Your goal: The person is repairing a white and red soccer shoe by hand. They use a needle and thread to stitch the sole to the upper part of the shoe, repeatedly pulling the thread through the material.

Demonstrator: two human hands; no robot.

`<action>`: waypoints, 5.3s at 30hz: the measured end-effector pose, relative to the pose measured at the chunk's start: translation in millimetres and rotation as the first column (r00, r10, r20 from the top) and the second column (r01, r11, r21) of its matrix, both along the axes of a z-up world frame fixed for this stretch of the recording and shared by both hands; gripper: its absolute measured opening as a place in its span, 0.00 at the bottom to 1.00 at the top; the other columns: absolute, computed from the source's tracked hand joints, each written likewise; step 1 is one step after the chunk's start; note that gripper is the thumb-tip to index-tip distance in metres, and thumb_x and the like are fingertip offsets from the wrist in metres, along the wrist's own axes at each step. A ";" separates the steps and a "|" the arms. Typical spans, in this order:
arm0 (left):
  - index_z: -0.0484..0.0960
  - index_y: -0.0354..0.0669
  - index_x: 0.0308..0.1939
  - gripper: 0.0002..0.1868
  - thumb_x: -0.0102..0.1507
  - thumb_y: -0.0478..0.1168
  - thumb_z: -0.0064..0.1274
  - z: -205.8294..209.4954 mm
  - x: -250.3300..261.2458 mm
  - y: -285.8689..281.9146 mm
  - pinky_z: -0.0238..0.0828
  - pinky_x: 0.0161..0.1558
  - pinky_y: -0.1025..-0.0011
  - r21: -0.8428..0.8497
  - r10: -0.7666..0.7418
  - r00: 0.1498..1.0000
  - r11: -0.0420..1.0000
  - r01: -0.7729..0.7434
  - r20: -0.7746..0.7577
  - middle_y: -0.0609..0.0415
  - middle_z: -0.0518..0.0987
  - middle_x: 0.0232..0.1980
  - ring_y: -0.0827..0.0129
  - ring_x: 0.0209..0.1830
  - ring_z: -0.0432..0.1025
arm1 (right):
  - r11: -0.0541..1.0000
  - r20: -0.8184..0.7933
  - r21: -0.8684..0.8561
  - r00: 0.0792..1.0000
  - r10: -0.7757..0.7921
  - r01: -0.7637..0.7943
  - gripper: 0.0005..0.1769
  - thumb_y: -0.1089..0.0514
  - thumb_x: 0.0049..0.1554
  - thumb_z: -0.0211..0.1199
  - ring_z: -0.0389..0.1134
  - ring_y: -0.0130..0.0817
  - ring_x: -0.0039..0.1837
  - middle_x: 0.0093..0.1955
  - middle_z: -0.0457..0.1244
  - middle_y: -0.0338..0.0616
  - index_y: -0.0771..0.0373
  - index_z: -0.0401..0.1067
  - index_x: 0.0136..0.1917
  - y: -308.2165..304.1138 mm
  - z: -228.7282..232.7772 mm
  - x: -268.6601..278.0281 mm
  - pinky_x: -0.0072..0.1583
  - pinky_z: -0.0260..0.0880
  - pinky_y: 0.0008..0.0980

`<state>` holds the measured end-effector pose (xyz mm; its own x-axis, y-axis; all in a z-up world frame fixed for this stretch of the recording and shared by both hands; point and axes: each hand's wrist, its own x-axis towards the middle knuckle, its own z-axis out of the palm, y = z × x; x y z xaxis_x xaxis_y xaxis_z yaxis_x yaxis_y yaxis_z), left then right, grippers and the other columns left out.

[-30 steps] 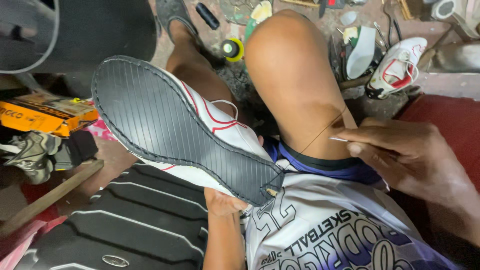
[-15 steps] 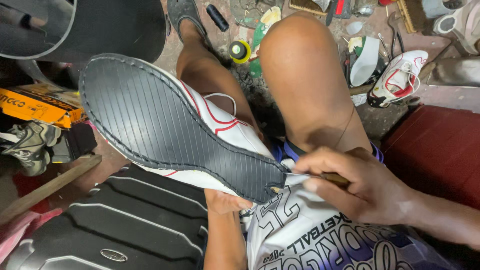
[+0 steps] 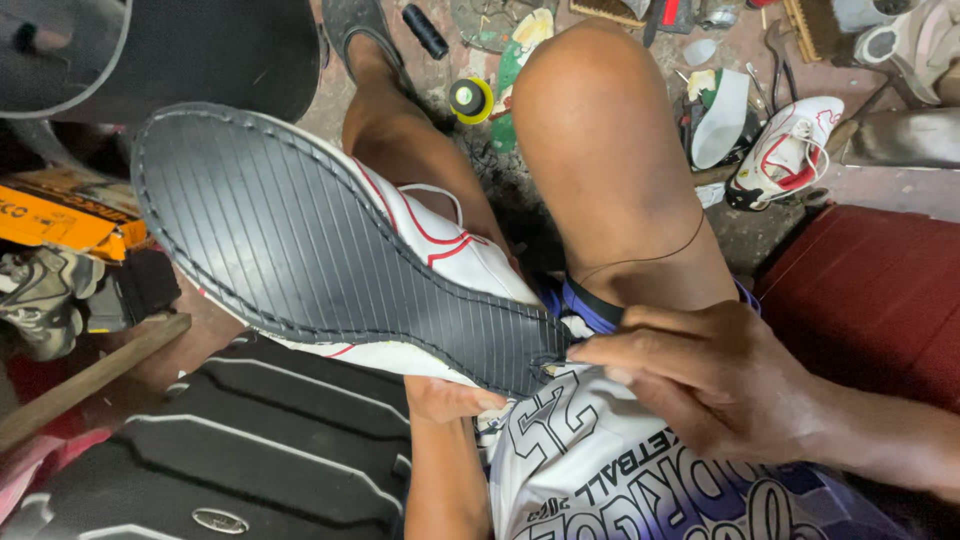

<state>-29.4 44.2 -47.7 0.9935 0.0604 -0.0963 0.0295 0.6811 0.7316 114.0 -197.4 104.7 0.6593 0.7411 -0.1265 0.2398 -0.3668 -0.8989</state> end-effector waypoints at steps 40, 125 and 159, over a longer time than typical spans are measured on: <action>0.79 0.39 0.46 0.11 0.64 0.37 0.63 28.4 52.1 -36.4 0.71 0.51 0.69 0.477 -0.380 0.905 0.770 0.424 -0.192 0.57 0.78 0.44 0.68 0.45 0.73 | 0.939 -0.027 -0.304 0.986 0.164 -0.164 0.06 0.62 0.55 0.61 0.75 0.41 0.39 0.39 0.72 0.44 0.60 0.77 0.45 -11.4 -39.6 37.7 0.41 0.75 0.39; 0.80 0.34 0.48 0.17 0.57 0.38 0.57 63.7 70.0 -37.2 0.68 0.53 0.55 0.710 -0.403 0.795 0.377 0.595 -0.453 0.37 0.81 0.49 0.40 0.52 0.72 | 0.797 0.292 -0.470 0.786 0.545 -0.379 0.09 0.53 0.55 0.55 0.70 0.41 0.45 0.44 0.66 0.46 0.59 0.70 0.45 -31.2 -35.9 30.9 0.43 0.69 0.38; 0.79 0.36 0.49 0.12 0.63 0.38 0.57 145.4 95.0 -97.1 0.74 0.40 0.62 0.991 -0.312 0.941 -0.013 0.132 -0.129 0.44 0.81 0.51 0.53 0.43 0.76 | 0.761 0.012 -0.501 0.876 0.483 -0.413 0.29 0.28 0.53 0.51 0.71 0.38 0.34 0.34 0.69 0.36 0.50 0.80 0.42 -56.3 -29.2 73.9 0.39 0.72 0.42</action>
